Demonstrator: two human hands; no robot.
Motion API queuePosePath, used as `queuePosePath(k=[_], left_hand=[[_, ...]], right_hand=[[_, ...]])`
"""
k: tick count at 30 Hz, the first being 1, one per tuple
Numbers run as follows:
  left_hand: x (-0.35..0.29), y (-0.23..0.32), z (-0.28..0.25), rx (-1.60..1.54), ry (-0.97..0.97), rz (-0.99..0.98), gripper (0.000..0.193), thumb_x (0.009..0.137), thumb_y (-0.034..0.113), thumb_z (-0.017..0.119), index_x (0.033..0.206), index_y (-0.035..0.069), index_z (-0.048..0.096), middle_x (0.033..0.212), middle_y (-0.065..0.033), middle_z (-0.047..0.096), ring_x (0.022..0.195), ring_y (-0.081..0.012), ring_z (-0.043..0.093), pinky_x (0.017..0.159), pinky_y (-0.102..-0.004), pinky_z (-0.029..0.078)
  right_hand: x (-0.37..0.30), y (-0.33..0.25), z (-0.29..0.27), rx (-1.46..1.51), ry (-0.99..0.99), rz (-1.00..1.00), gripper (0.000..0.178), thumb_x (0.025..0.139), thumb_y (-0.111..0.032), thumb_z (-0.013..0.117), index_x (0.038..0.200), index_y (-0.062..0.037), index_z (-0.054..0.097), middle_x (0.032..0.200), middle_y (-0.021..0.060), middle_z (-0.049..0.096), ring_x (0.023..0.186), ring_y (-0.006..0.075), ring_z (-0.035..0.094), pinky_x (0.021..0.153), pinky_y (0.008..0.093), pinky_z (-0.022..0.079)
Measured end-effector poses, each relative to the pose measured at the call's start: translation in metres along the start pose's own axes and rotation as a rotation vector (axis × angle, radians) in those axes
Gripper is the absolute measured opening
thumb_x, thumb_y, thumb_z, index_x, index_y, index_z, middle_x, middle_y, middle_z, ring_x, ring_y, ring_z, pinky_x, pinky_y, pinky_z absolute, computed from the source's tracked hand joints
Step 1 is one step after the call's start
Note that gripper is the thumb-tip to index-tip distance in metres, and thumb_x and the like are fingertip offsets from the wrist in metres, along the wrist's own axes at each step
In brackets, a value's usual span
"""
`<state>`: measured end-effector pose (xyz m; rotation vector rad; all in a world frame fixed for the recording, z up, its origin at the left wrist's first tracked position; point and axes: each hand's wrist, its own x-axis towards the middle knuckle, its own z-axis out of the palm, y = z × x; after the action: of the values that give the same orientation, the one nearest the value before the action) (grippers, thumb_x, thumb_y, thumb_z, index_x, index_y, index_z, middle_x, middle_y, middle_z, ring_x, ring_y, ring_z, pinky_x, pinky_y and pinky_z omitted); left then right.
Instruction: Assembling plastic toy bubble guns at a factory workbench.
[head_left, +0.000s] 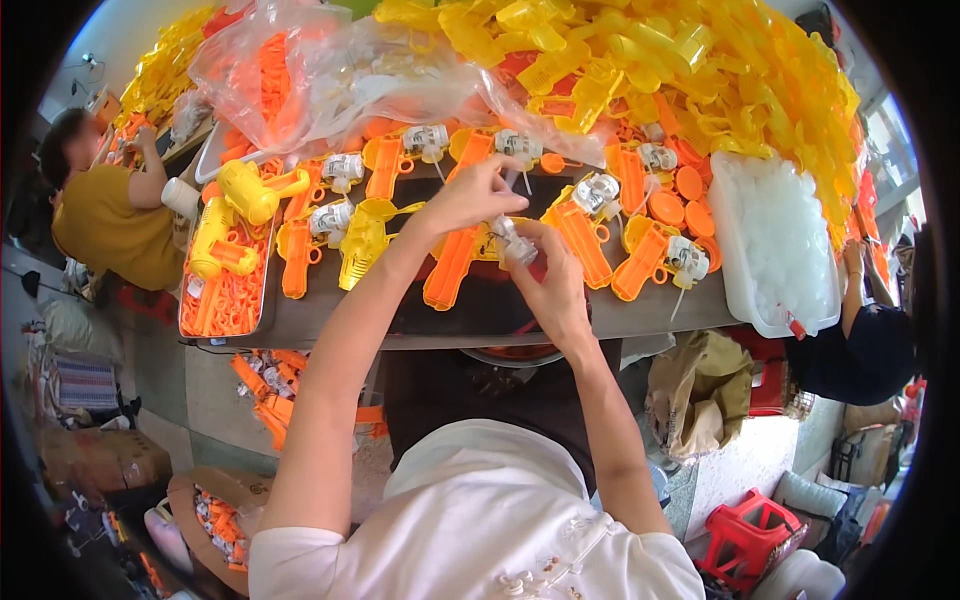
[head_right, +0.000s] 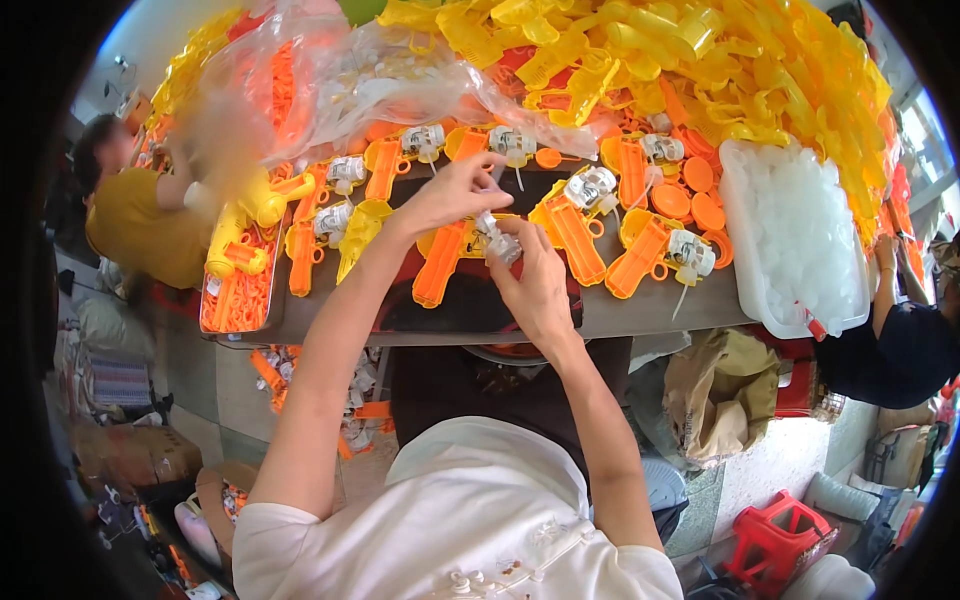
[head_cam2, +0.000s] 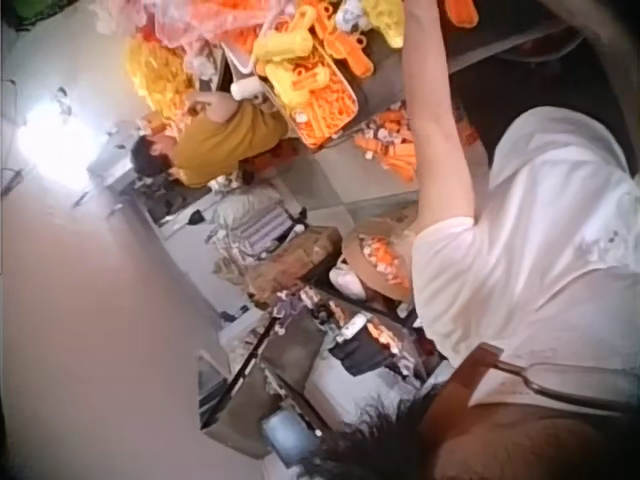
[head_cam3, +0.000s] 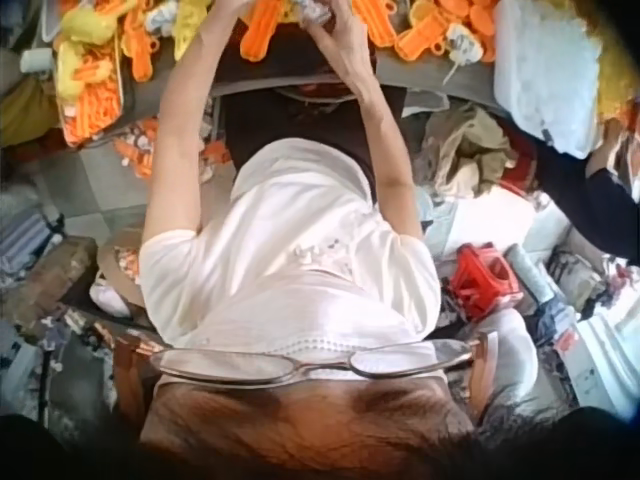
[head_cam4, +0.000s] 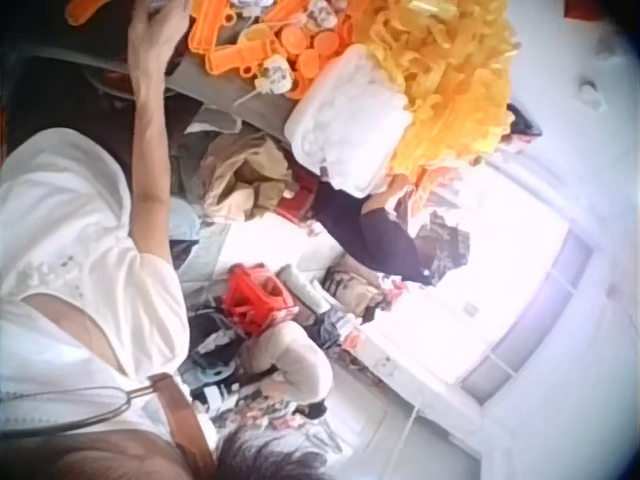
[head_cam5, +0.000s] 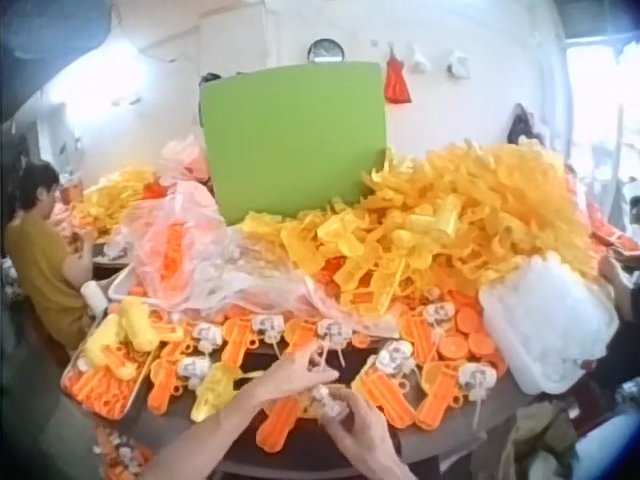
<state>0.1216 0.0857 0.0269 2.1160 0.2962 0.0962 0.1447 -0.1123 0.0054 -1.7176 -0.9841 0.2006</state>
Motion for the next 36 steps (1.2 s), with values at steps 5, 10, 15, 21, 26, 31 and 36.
queuePosePath(k=[5,10,15,21,26,31,36], left_hand=[[-0.047,-0.012,-0.004,-0.207,0.383,-0.012,0.037,0.088,0.020,0.073,0.117,0.002,0.060,0.091,-0.0005,0.061,0.083,-0.0074,0.059,0.076,-0.0238,0.050],[-0.101,-0.003,0.019,-0.393,0.524,0.021,0.021,0.086,0.013,0.074,0.100,0.004,0.060,0.087,-0.0002,0.063,0.079,-0.0083,0.060,0.072,-0.0247,0.050],[-0.137,0.014,0.043,0.149,0.529,0.238,0.026,0.083,0.018,0.077,0.102,0.005,0.063,0.086,-0.0040,0.068,0.081,-0.0174,0.064,0.079,-0.0311,0.049],[-0.101,0.024,0.023,0.478,0.630,0.333,0.040,0.075,0.015,0.079,0.111,0.007,0.064,0.094,-0.0060,0.067,0.091,-0.0252,0.064,0.088,-0.0375,0.045],[-0.074,0.015,0.027,0.590,0.466,0.414,0.047,0.074,0.008,0.077,0.119,0.006,0.061,0.106,-0.0123,0.064,0.102,-0.0294,0.062,0.086,-0.0377,0.050],[-0.079,0.000,0.020,0.101,0.448,0.319,0.047,0.078,0.004,0.076,0.122,0.002,0.058,0.114,-0.0140,0.065,0.107,-0.0304,0.062,0.089,-0.0378,0.049],[-0.080,-0.028,0.037,-0.132,0.466,0.304,0.048,0.082,0.001,0.072,0.128,0.003,0.056,0.119,-0.0116,0.064,0.110,-0.0281,0.062,0.094,-0.0350,0.048]], right_hand=[[0.008,0.007,-0.009,0.341,-0.041,0.287,0.029,0.093,-0.007,0.062,0.120,0.0008,0.055,0.110,0.0070,0.061,0.097,0.0133,0.061,0.084,0.0285,0.049],[0.015,0.012,-0.008,0.425,-0.019,0.304,0.029,0.095,-0.012,0.058,0.121,0.0003,0.056,0.112,0.0070,0.061,0.098,0.0123,0.060,0.084,0.0258,0.047],[0.029,0.011,-0.013,0.415,-0.098,0.320,0.030,0.095,-0.014,0.059,0.122,0.0002,0.057,0.106,0.0056,0.063,0.094,0.0111,0.060,0.080,0.0247,0.048],[0.038,-0.011,-0.015,0.228,-0.124,0.163,0.032,0.094,-0.017,0.063,0.119,0.0014,0.058,0.102,0.0045,0.064,0.091,0.0090,0.059,0.078,0.0247,0.049],[0.035,-0.018,-0.004,0.170,-0.033,0.043,0.030,0.091,-0.015,0.069,0.113,0.0019,0.059,0.101,0.0078,0.065,0.090,0.0120,0.061,0.079,0.0276,0.050],[0.009,-0.003,0.003,-0.224,0.173,-0.083,0.025,0.086,-0.016,0.072,0.105,-0.0020,0.062,0.119,0.0156,0.059,0.116,0.0336,0.051,0.100,0.0439,0.040],[-0.001,0.013,0.029,-0.535,0.219,-0.149,0.013,0.081,-0.015,0.074,0.089,-0.0056,0.068,0.140,0.0165,0.045,0.134,0.0381,0.034,0.115,0.0607,0.015]])
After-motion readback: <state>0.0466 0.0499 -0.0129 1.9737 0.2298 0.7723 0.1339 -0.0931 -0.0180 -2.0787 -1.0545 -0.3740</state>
